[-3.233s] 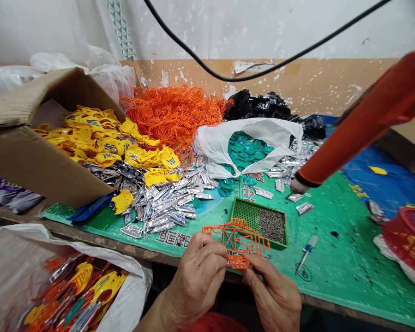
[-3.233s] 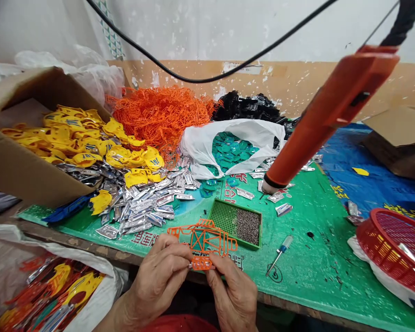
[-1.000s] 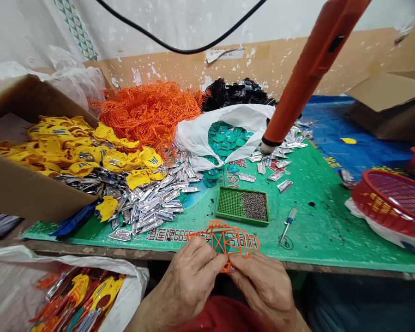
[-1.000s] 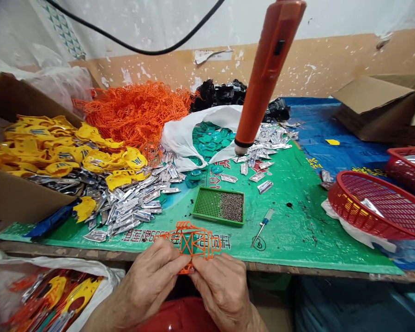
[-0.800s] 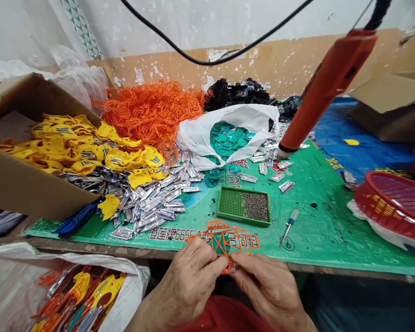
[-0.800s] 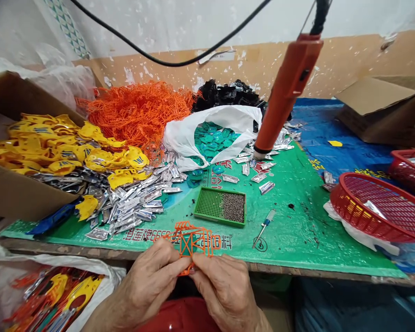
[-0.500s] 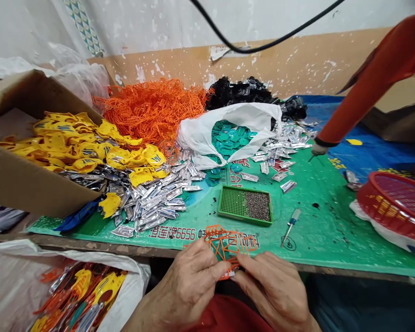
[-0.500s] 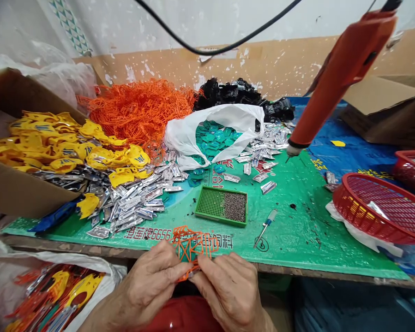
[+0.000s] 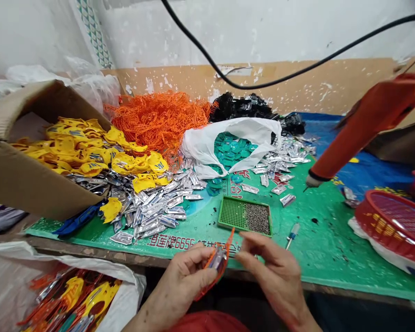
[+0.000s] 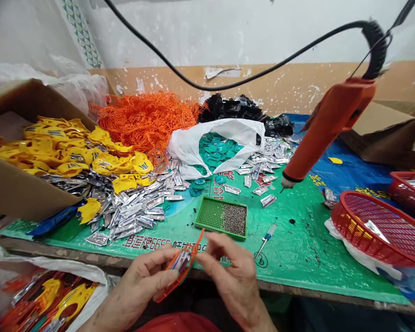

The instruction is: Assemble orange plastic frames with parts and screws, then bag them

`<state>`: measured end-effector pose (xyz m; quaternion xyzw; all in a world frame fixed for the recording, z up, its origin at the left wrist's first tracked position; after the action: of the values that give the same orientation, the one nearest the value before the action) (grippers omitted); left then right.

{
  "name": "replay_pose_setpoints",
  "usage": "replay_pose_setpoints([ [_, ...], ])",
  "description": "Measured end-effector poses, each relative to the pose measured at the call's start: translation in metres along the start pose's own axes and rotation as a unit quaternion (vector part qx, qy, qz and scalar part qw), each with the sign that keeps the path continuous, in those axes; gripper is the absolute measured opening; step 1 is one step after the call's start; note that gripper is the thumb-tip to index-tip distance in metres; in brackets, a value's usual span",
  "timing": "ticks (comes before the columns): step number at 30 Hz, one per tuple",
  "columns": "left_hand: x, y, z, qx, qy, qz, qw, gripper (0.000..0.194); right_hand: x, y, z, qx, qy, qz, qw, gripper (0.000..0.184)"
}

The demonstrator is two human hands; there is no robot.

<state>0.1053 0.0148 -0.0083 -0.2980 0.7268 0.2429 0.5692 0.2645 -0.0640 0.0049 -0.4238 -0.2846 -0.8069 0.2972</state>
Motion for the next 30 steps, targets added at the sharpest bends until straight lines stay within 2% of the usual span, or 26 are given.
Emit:
replay_pose_setpoints([
  [2,0.010,0.007,0.004,-0.026,0.065,-0.089,0.994,0.024,-0.005,0.035,0.021,-0.158,0.000,-0.031,0.987,0.025],
  [3,0.014,0.011,0.006,-0.041,0.086,-0.122,0.988,0.028,-0.006,0.058,0.033,-0.264,0.014,-0.041,0.964,0.029],
  [4,0.017,0.014,0.008,-0.053,0.100,-0.145,0.983,0.033,-0.006,0.078,0.046,-0.338,0.043,-0.039,0.939,0.035],
  [5,0.018,0.016,0.010,-0.063,0.107,-0.159,0.979,0.036,-0.007,0.095,0.062,-0.375,0.069,-0.035,0.924,0.043],
  [7,0.018,0.018,0.014,-0.075,0.111,-0.172,0.976,0.039,-0.011,0.119,0.100,-0.389,0.077,-0.050,0.917,0.063],
  [9,0.017,0.018,0.018,-0.089,0.115,-0.180,0.973,0.039,-0.014,0.127,0.138,-0.352,0.048,-0.061,0.933,0.073],
  [11,0.016,0.018,0.021,-0.104,0.123,-0.191,0.968,0.039,-0.015,0.117,0.172,-0.257,0.023,0.020,0.966,0.068],
  [12,0.016,0.017,0.022,-0.108,0.128,-0.196,0.966,0.039,-0.013,0.105,0.186,-0.195,0.014,0.082,0.977,0.062],
  [14,0.016,0.016,0.024,-0.113,0.135,-0.209,0.962,0.037,-0.009,0.075,0.205,-0.079,-0.016,0.186,0.979,0.048],
  [15,0.016,0.017,0.025,-0.116,0.138,-0.217,0.959,0.035,-0.006,0.060,0.210,-0.044,-0.035,0.211,0.976,0.044],
  [17,0.014,0.018,0.026,-0.123,0.144,-0.232,0.954,0.032,-0.004,0.036,0.214,-0.034,-0.068,0.215,0.974,0.042],
  [21,0.011,0.020,0.031,-0.134,0.155,-0.253,0.946,0.030,-0.004,0.007,0.202,-0.085,-0.120,0.204,0.968,0.042],
  [25,0.014,0.019,0.035,-0.112,0.172,-0.269,0.941,0.031,-0.001,-0.012,0.169,-0.013,-0.180,0.245,0.953,0.050],
  [27,0.016,0.019,0.036,-0.101,0.180,-0.259,0.943,0.031,0.000,-0.015,0.151,0.006,-0.192,0.245,0.950,0.046],
  [30,0.020,0.019,0.038,-0.086,0.192,-0.239,0.948,0.031,-0.002,-0.017,0.131,0.000,-0.189,0.219,0.957,0.030],
])
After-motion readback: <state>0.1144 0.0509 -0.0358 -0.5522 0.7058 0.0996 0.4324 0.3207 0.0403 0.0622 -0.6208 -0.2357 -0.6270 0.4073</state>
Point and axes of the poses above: each hand's wrist, its own z-axis towards the middle knuckle, its own y-axis out of the back of the hand, x = y × z, the point moved 5 cm from there along z, towards the middle knuckle, and after that the axes turned 5 degrees about -x, right-handed, at the moved point
